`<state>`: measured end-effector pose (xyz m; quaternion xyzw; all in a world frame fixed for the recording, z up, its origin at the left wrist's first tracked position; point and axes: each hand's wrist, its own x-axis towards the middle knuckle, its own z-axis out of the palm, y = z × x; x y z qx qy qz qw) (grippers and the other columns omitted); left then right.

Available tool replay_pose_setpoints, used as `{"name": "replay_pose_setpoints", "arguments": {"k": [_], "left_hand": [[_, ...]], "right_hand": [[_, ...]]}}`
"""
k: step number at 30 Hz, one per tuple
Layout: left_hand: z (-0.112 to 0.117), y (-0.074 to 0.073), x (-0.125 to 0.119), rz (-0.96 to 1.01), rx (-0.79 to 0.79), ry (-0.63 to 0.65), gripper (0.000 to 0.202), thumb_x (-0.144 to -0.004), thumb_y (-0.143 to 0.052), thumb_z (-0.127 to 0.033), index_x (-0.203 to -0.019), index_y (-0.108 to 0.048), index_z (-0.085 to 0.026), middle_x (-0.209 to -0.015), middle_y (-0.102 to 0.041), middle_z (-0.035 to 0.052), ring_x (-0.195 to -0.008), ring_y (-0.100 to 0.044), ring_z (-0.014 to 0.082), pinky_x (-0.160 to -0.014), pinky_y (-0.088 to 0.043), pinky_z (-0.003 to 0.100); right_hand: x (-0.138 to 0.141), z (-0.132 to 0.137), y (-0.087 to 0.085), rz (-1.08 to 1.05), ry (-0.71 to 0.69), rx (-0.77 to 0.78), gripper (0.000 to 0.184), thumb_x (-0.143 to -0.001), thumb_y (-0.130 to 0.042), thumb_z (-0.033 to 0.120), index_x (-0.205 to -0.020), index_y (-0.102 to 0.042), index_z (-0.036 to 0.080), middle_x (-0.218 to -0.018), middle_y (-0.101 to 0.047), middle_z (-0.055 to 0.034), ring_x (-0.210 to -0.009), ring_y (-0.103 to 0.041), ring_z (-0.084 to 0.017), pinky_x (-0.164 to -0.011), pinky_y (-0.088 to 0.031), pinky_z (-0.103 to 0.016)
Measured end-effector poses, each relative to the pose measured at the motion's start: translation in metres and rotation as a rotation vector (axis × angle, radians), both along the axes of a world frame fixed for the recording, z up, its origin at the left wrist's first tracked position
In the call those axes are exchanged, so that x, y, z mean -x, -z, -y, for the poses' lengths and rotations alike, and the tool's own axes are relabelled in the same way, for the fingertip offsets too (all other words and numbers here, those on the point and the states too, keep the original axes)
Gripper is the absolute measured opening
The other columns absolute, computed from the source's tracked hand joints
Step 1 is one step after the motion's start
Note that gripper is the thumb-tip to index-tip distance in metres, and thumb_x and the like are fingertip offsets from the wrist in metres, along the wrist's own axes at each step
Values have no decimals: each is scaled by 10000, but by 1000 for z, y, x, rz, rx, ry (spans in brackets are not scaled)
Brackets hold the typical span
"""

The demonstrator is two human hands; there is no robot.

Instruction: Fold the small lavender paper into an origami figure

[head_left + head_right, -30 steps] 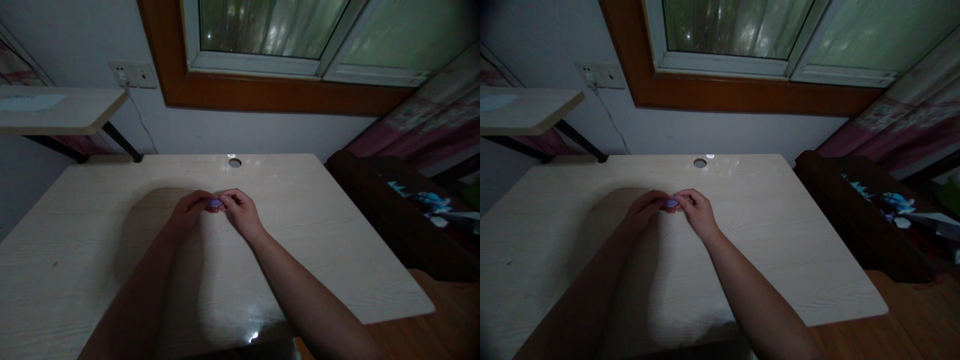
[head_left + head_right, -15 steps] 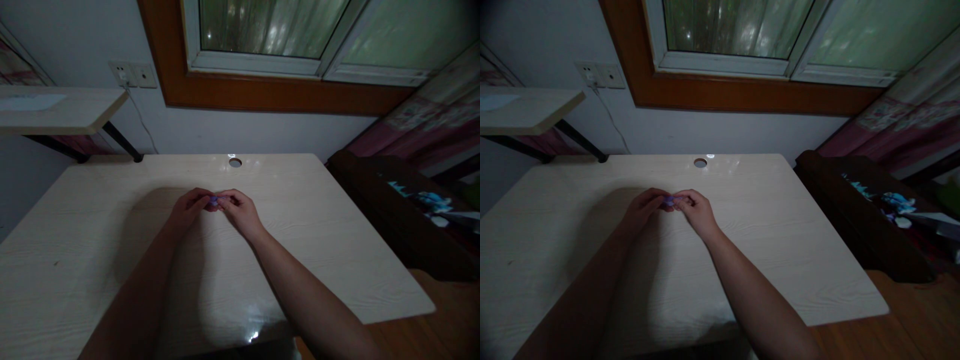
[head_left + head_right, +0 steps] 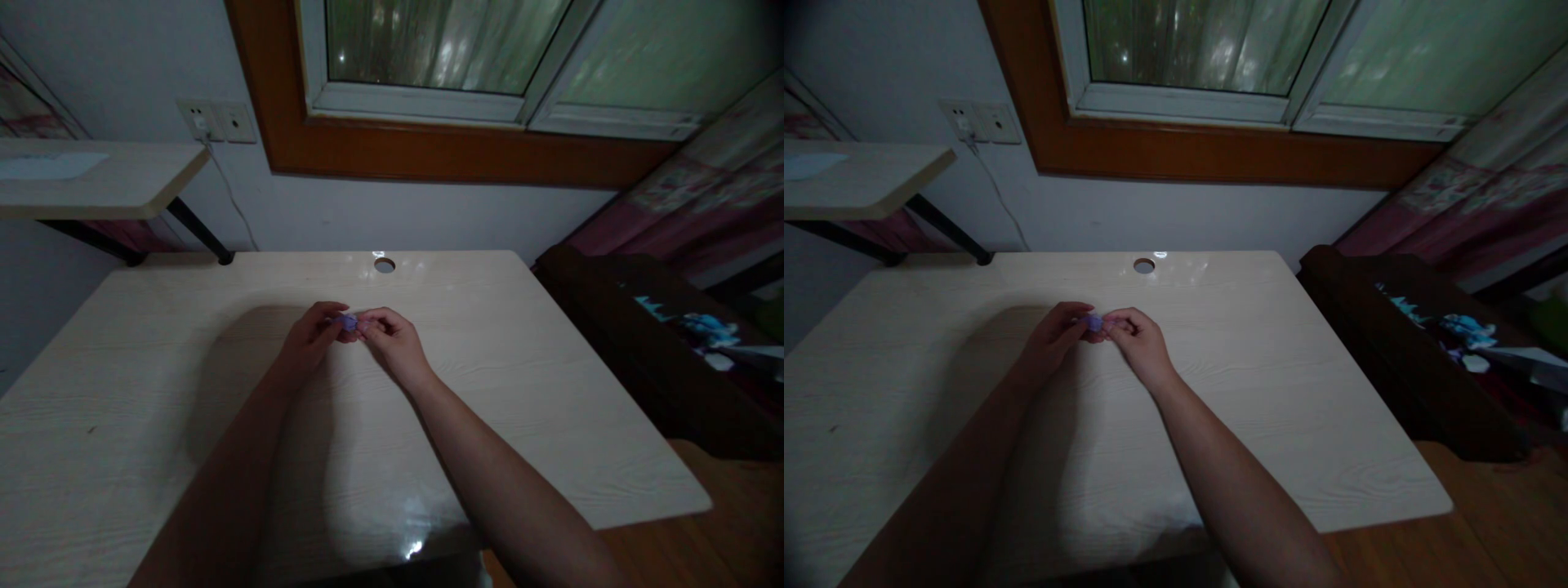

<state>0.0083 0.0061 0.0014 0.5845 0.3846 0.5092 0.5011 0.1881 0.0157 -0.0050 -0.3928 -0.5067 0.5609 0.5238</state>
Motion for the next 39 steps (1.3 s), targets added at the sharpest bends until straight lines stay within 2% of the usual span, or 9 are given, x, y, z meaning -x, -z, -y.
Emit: {"name": "replay_pose_setpoints", "arguments": {"k": [8, 15, 21, 25, 30, 39], "left_hand": [[0, 1, 1, -80, -34, -47, 274, -888, -643, -339, -1108, -631, -176, -989, -731, 68, -853, -730, 178, -827, -596, 330], [0, 3, 1, -73, -42, -69, 312, -848, -696, -347, -1094, -609, -177, -966, -728, 65, -866, -729, 182, -832, -589, 327], [-2, 10, 2, -65, -59, -93, 324, -777, -768, -315, -1037, -629, -181, -1003, -724, 69, -935, -715, 195, -890, -570, 344], [-2, 9, 3, -130, -85, -103, 242, -790, -740, -304, -985, -654, -189, -957, -726, 58, -897, -709, 190, -867, -566, 331], [-4, 8, 5, -231, -122, -138, 194, -771, -741, -290, -928, -685, -191, -890, -732, 44, -842, -699, 183, -809, -560, 302], [-6, 13, 5, -195, -72, -106, 227, -764, -768, -308, -944, -697, -189, -878, -743, 34, -801, -706, 176, -776, -564, 289]], "right_hand": [[0, 1, 3, 75, 11, -27, 246, -771, -768, 413, -904, -698, 218, -822, -734, -35, -771, -694, -194, -817, -570, -375], [2, 3, 1, 7, 9, -21, 229, -763, -773, 378, -877, -664, 212, -789, -732, -27, -755, -699, -186, -774, -569, -354], [2, 3, 2, -5, -6, -69, 227, -781, -765, 351, -949, -676, 226, -816, -715, -16, -766, -679, -168, -752, -555, -323], [1, 4, 2, 139, -4, -135, 176, -805, -747, 364, -914, -716, 229, -874, -699, -37, -807, -656, -176, -771, -542, -326], [0, 5, 1, 231, 3, -212, 145, -819, -740, 364, -880, -729, 232, -872, -665, -30, -776, -632, -161, -714, -515, -296], [1, 7, 0, 219, -2, -149, 213, -820, -733, 406, -839, -713, 195, -762, -674, -28, -669, -617, -140, -632, -484, -266]]}}
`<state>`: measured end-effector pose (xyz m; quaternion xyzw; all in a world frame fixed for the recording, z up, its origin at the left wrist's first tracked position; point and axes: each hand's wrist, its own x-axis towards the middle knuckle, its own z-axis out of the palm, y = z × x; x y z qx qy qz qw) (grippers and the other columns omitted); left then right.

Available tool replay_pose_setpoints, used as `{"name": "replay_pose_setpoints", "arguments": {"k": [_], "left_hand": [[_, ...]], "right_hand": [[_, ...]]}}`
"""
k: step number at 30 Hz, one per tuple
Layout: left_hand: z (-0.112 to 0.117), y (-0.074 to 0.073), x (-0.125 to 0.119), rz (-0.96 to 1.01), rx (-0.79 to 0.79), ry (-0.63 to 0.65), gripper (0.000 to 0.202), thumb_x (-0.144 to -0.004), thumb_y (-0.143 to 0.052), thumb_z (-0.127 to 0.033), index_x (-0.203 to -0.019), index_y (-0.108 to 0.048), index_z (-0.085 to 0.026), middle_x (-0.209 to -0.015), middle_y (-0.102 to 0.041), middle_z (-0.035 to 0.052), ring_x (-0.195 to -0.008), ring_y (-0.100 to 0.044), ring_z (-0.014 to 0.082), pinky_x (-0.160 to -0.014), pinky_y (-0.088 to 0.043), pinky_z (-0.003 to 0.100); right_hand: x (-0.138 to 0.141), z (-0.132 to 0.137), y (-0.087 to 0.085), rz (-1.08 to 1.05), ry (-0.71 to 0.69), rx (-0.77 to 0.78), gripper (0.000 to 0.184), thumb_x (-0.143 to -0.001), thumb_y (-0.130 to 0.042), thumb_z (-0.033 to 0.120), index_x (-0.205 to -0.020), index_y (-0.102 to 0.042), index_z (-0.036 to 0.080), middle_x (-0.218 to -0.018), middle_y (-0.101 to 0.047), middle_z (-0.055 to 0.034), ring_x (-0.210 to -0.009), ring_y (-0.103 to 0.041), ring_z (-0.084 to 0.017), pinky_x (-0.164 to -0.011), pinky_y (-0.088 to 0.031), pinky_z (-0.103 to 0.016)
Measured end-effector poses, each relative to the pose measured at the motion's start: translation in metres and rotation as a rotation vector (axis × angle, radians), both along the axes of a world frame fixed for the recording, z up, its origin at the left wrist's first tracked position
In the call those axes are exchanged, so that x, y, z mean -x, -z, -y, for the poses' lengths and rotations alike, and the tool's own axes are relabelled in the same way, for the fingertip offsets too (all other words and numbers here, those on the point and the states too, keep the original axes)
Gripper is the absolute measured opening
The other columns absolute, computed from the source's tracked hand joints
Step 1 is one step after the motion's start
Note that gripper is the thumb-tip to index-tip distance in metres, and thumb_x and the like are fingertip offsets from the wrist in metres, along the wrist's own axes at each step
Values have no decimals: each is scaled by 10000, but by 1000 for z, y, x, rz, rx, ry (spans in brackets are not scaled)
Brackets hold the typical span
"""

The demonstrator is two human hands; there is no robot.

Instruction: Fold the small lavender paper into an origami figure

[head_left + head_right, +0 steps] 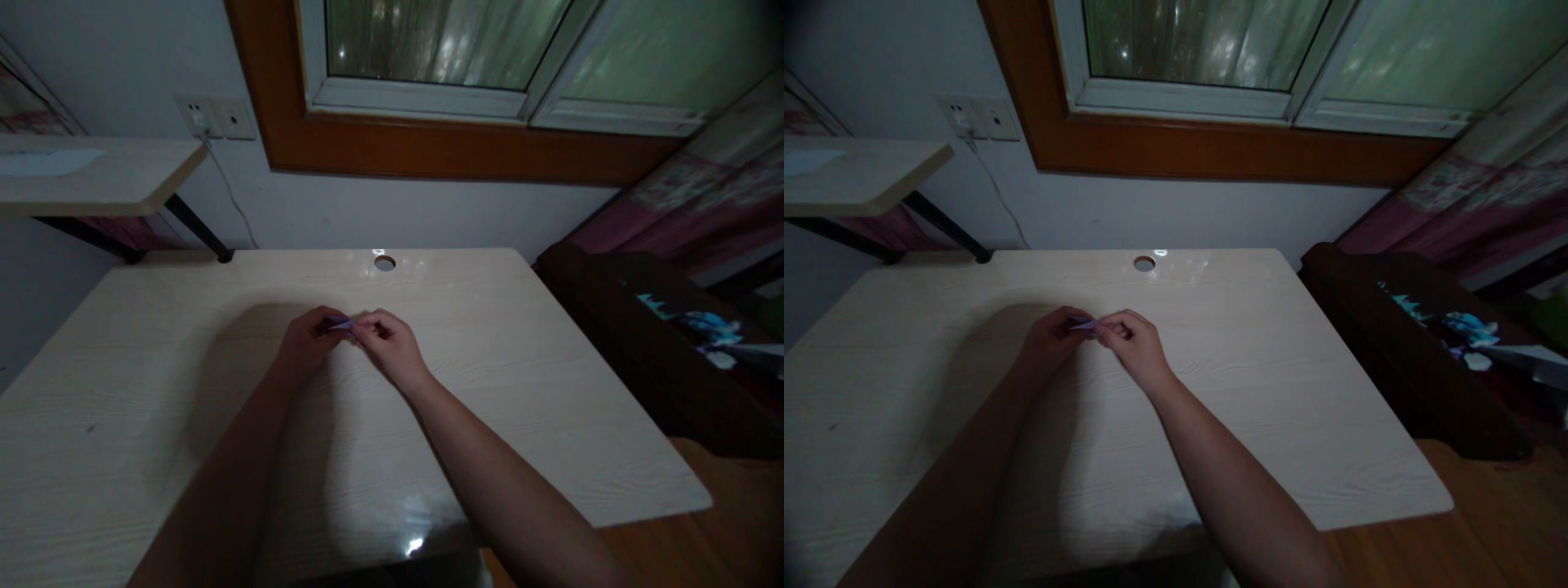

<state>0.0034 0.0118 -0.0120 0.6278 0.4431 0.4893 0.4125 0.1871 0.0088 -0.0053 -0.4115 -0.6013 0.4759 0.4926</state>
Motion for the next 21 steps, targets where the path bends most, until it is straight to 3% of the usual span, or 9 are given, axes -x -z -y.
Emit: {"name": "replay_pose_setpoints", "arguments": {"k": [10, 14, 21], "left_hand": [[0, -6, -1, -5, -18, -3, 143, -797, -710, -270, -907, -704, -180, -829, -731, 26, -763, -688, 156, -726, -544, 258], [1, -6, -1, -21, -25, 2, 212, -776, -727, -247, -978, -695, -191, -911, -735, 38, -831, -692, 170, -777, -546, 274], [2, -8, 2, -87, -62, -24, 110, -780, -684, -195, -887, -707, -191, -827, -711, 16, -776, -661, 155, -734, -520, 257]], "right_hand": [[2, 0, 0, -111, -81, 80, 254, -822, -716, 437, -836, -693, 184, -722, -690, -28, -628, -608, -129, -625, -488, -261], [2, 1, 0, -48, -53, 59, 210, -825, -707, 391, -815, -686, 183, -683, -660, -11, -599, -588, -122, -589, -462, -248], [2, 2, 1, 90, -11, -54, 158, -842, -677, 351, -803, -697, 200, -730, -653, -15, -640, -579, -132, -597, -456, -254]]}}
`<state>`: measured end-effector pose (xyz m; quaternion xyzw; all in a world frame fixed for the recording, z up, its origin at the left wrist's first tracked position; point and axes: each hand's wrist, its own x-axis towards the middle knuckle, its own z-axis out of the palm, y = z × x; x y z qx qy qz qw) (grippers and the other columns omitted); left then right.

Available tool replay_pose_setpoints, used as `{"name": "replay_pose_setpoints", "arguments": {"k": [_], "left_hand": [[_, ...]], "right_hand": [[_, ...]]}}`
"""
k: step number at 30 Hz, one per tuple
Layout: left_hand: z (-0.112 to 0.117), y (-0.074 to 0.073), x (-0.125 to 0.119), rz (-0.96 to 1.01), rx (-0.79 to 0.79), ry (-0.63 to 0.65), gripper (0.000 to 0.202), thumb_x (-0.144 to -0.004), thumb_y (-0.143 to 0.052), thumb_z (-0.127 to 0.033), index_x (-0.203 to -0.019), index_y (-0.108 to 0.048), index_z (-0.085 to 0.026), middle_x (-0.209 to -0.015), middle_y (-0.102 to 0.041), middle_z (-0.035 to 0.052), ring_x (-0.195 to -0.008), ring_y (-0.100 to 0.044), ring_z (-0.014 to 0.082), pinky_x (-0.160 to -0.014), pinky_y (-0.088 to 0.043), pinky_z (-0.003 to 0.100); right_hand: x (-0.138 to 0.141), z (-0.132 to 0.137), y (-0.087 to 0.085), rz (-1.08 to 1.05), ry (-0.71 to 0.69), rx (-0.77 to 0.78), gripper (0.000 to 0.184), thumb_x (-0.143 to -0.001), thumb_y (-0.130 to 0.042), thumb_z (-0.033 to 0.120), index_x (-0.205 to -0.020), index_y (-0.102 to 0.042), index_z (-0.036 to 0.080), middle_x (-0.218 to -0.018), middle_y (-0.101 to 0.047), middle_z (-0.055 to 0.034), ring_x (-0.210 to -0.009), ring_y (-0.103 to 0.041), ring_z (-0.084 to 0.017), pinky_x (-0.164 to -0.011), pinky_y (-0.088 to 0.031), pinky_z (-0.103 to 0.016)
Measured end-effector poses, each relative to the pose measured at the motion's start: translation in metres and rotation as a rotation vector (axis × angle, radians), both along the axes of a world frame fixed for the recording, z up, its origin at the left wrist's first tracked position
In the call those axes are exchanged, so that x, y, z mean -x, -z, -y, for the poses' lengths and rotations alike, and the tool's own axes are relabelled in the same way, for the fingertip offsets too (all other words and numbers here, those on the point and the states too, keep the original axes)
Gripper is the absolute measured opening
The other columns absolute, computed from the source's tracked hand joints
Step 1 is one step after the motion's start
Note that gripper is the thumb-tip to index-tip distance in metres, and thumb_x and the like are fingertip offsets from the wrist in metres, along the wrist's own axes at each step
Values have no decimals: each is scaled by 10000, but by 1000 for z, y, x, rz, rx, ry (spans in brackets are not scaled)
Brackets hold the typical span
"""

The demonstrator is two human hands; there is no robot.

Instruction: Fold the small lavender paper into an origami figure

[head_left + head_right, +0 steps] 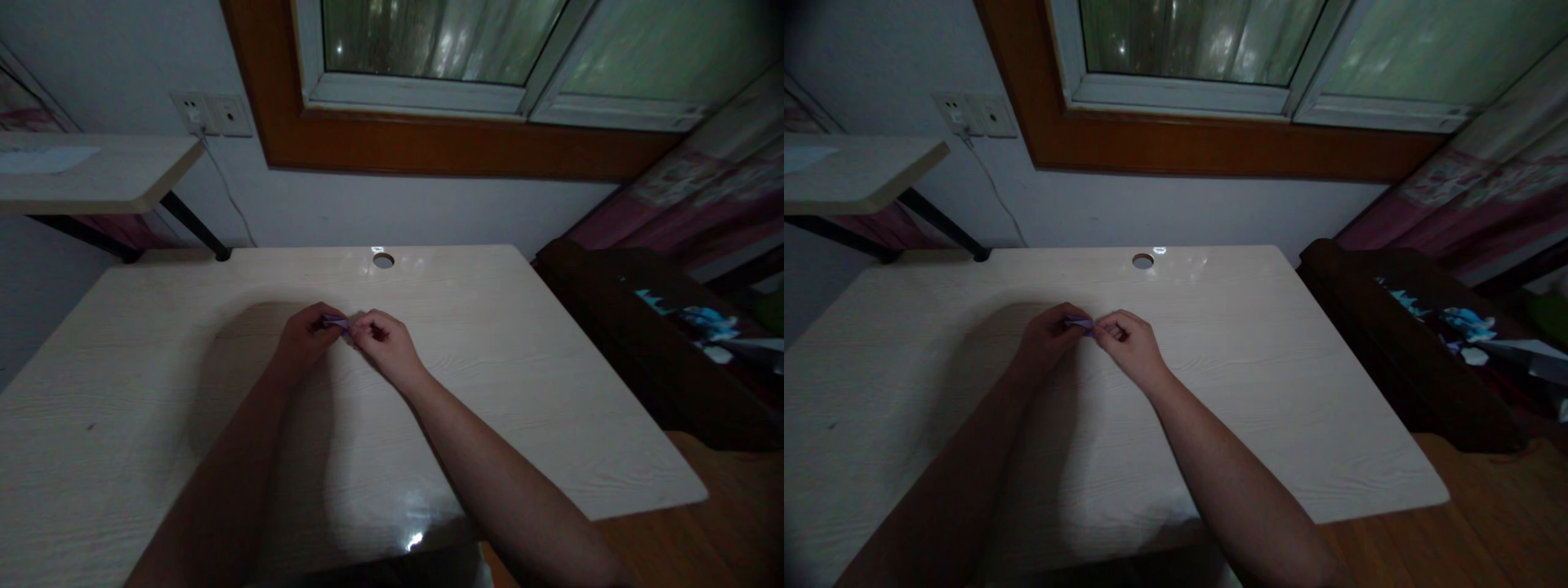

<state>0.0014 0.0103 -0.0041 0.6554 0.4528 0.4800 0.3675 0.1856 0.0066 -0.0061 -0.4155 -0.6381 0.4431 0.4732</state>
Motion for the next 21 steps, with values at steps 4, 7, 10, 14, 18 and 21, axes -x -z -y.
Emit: {"name": "replay_pose_setpoints", "arguments": {"k": [4, 7, 10, 14, 18, 21], "left_hand": [[-1, 2, 0, -4, 3, -47, 175, -776, -679, -186, -948, -706, -196, -843, -708, 14, -763, -660, 147, -709, -521, 250], [-1, 2, -2, 49, -9, -69, 305, -767, -684, -162, -1067, -666, -212, -872, -697, 7, -768, -666, 132, -704, -528, 233], [0, 2, -5, 143, -23, -65, 373, -765, -704, -161, -1122, -611, -217, -891, -698, 7, -793, -680, 131, -731, -544, 241], [2, -3, -10, 298, -11, -68, 339, -758, -752, -201, -1023, -540, -201, -924, -730, 38, -823, -714, 160, -752, -576, 292], [3, -7, -11, 377, -31, -39, 285, -772, -764, -226, -912, -518, -197, -986, -758, 69, -834, -724, 164, -759, -583, 305], [4, -7, -9, 320, -18, -30, 206, -781, -767, -264, -873, -604, -179, -1018, -759, 83, -883, -723, 178, -793, -580, 306]], "right_hand": [[1, 0, -2, 37, 25, -32, 154, -839, -680, 344, -785, -692, 200, -728, -638, -9, -633, -557, -129, -593, -444, -253], [1, 1, -4, 55, 49, -73, 135, -838, -684, 318, -775, -688, 199, -736, -624, -4, -632, -547, -124, -593, -434, -250], [2, 2, -4, 56, 57, -98, 119, -847, -678, 300, -782, -686, 201, -736, -617, 0, -633, -544, -122, -592, -427, -248], [2, 3, -4, 55, 56, -113, 113, -860, -670, 300, -802, -683, 204, -760, -620, -5, -651, -551, -126, -605, -433, -253], [2, 3, -4, 42, 59, -119, 133, -874, -659, 323, -815, -677, 205, -767, -614, -9, -654, -555, -130, -607, -440, -258], [1, 3, -4, 54, 54, -112, 141, -884, -648, 329, -823, -674, 205, -777, -615, -14, -669, -560, -135, -617, -447, -262]]}}
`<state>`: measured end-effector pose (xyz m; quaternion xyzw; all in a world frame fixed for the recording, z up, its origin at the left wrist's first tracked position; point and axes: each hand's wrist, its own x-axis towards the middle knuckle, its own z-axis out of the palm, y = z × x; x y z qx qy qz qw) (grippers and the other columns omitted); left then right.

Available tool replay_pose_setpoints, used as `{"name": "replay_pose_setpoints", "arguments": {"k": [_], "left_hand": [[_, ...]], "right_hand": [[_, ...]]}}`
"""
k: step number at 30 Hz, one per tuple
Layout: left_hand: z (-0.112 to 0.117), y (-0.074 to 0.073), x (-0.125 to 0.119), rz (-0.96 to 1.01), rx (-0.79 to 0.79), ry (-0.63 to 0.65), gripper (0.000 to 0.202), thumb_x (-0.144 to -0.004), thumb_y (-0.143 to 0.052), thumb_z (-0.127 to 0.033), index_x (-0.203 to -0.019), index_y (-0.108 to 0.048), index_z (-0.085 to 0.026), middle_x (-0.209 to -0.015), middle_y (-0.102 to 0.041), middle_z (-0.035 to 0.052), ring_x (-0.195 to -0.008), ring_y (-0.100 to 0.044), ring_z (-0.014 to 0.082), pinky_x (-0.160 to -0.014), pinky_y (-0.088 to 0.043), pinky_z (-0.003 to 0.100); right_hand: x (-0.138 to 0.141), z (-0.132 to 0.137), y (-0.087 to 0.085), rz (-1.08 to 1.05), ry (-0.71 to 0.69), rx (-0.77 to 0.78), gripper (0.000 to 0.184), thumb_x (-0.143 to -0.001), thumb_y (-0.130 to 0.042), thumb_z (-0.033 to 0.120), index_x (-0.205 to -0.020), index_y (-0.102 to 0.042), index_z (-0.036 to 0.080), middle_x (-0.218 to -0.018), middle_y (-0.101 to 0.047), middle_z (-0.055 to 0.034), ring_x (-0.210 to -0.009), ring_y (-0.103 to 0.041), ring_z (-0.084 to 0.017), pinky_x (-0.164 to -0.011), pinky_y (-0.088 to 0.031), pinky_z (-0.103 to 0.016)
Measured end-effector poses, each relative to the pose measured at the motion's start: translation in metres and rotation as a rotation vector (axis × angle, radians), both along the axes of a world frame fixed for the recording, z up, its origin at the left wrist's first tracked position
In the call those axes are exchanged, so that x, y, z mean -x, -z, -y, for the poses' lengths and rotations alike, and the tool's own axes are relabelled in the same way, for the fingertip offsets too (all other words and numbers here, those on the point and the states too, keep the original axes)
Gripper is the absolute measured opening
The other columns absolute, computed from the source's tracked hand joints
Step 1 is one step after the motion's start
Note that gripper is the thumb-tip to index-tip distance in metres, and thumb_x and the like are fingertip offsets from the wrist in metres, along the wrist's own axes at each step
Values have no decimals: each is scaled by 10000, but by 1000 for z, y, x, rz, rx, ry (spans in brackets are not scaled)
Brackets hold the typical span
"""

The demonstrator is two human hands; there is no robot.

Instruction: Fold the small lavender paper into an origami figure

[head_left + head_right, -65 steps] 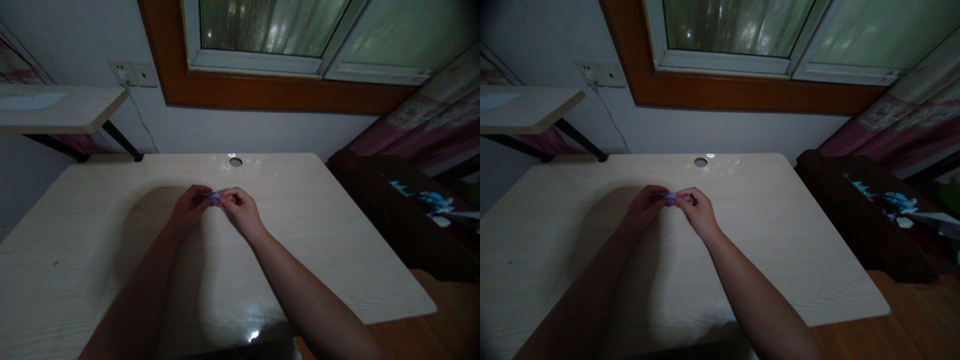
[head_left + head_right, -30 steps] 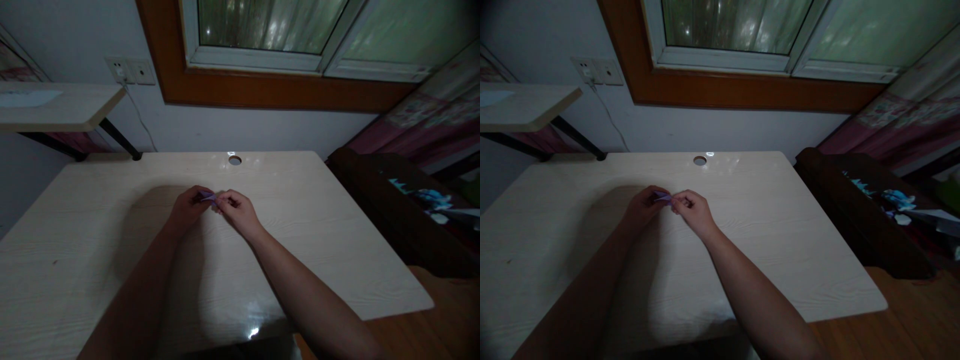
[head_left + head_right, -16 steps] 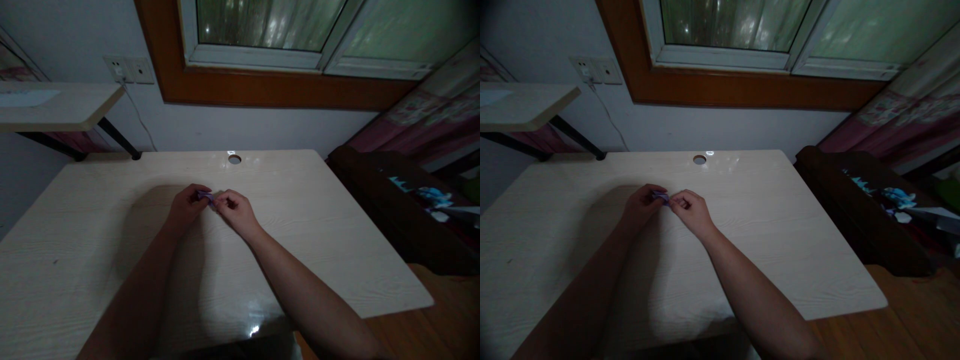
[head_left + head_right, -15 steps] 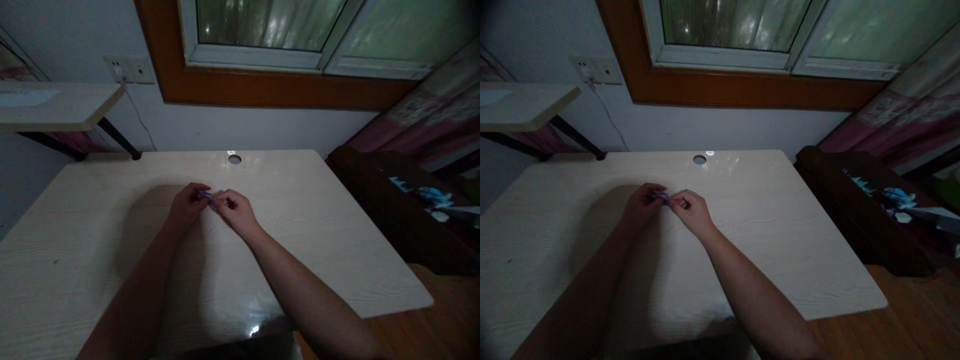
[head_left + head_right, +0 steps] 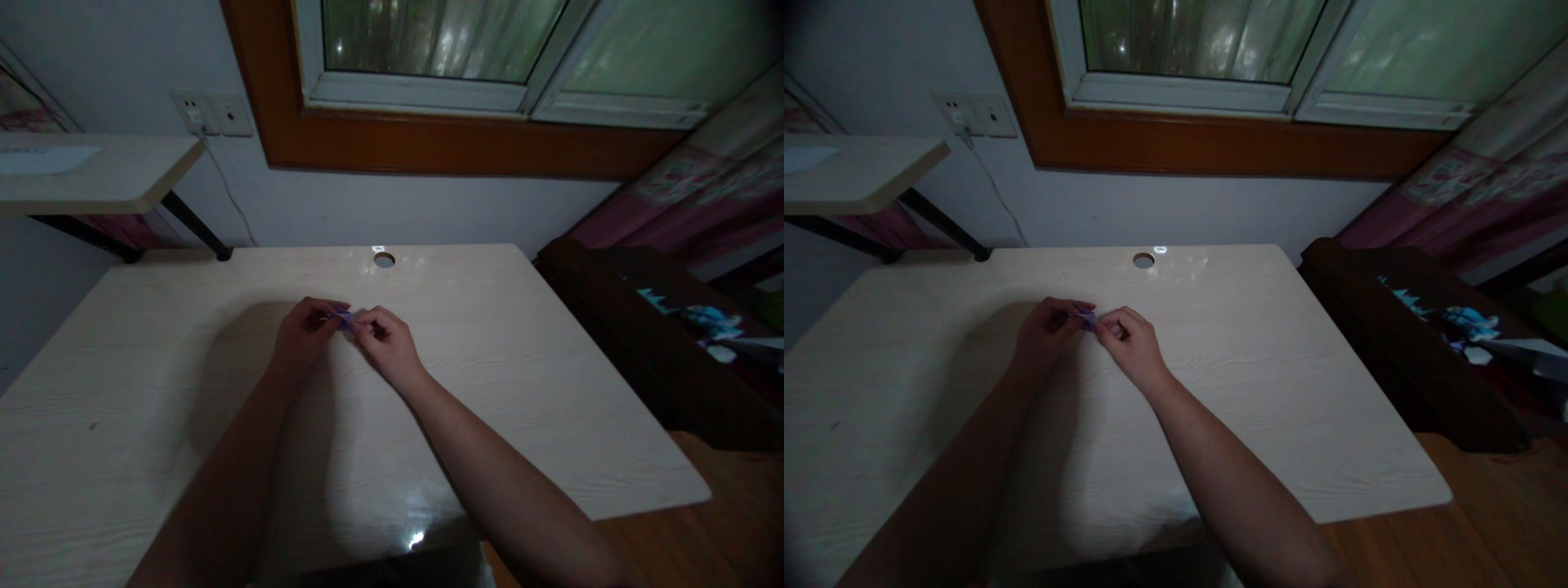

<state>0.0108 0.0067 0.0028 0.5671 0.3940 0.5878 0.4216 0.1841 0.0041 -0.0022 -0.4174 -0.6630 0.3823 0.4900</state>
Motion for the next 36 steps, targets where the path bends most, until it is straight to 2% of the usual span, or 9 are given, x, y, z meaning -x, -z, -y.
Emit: {"name": "replay_pose_setpoints", "arguments": {"k": [4, 8, 10, 14, 22, 36], "left_hand": [[0, 2, 2, -55, 12, -27, 176, -799, -758, -302, -916, -698, -184, -1044, -756, 77, -963, -714, 193, -893, -567, 335], [-2, 3, 3, -129, -17, -37, 172, -815, -742, -332, -912, -732, -191, -1015, -761, 74, -946, -716, 197, -903, -567, 345], [-3, 3, 5, -168, -61, -23, 159, -824, -734, -330, -916, -749, -201, -1025, -760, 77, -964, -712, 201, -906, -564, 344], [-3, 4, 8, -252, -168, -9, 115, -843, -721, -292, -929, -775, -236, -1058, -755, 71, -995, -701, 199, -935, -550, 354], [-1, 1, 9, -253, -239, 3, 104, -865, -702, -256, -934, -780, -252, -1052, -751, 61, -986, -698, 193, -927, -541, 358], [-1, 0, 10, -256, -210, 4, 114, -867, -693, -280, -932, -787, -276, -1030, -756, 52, -979, -700, 204, -923, -546, 364]], "right_hand": [[0, 0, 1, -6, 30, 0, 119, -881, -659, 333, -878, -667, 215, -808, -613, -16, -686, -563, -139, -628, -466, -264], [1, 2, -2, -61, 63, -51, 173, -876, -676, 305, -1035, -659, 241, -997, -627, -50, -728, -592, -137, -640, -505, -271], [1, 3, -5, -58, 71, -123, 151, -886, -670, 287, -1034, -677, 253, -1060, -621, -64, -792, -608, -149, -673, -523, -286], [-1, 5, -10, -17, 48, -250, 69, -913, -652, 261, -952, -709, 256, -998, -634, -55, -941, -618, -179, -781, -534, -317], [-2, 6, -10, 50, 41, -340, 99, -908, -665, 230, -989, -708, 267, -995, -681, -48, -949, -639, -185, -812, -538, -337], [-4, 6, -12, 73, 67, -334, 95, -912, -665, 273, -975, -734, 290, -980, -709, -43, -962, -655, -201, -873, -533, -375]]}}
